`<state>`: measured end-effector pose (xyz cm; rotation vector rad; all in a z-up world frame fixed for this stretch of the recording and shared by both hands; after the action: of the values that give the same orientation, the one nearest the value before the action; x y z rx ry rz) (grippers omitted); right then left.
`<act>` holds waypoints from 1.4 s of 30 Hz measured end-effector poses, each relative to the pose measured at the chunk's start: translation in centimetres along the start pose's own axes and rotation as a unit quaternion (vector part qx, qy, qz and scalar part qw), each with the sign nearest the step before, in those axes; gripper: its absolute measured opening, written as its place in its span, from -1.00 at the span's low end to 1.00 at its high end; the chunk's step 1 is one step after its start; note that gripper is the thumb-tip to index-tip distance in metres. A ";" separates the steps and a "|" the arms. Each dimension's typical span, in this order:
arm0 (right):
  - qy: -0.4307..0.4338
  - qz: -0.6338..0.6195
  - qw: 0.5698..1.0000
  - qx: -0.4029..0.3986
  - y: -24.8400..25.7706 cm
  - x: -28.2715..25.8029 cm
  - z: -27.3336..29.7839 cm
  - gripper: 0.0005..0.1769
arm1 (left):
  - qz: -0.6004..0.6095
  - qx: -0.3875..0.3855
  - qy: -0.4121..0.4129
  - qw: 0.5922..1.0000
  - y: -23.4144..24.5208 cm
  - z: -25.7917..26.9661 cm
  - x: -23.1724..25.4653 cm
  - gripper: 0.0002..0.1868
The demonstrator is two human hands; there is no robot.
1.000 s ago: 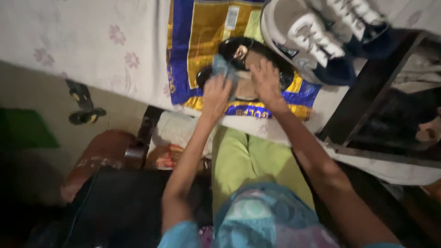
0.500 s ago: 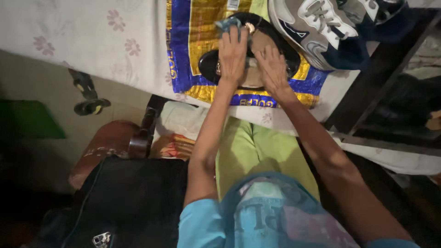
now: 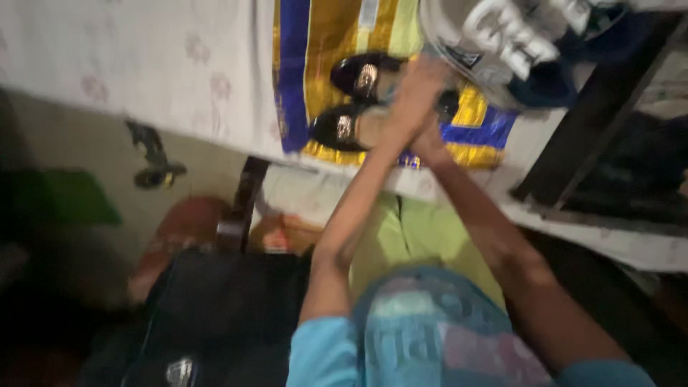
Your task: The person wipes several pairs of shoes with a cloth. They handle a pair of sneakers, a pair of black flats, and a pair of white sneakers, wiping each one individually on a patterned mat.
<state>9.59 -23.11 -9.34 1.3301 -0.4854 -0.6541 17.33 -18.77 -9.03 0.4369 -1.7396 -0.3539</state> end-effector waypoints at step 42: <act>0.013 -0.057 0.998 0.002 3.0 1.8 -2.6 -0.65 | -0.069 0.289 0.290 0.910 17.7 10.1 3.5 -0.44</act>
<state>13.07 -22.16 -6.95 1.3748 -0.3922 -0.7286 5.08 -4.85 0.08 0.9881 -1.1977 0.2024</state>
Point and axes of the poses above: each hand's wrist, its own z-axis away from the middle knuckle, its own y-axis out of the back of the hand, x = y × z, the point moved 7 cm from there along -z, towards the middle knuckle, and after that the axes turned 13 degrees about z, right-handed, at the moved point
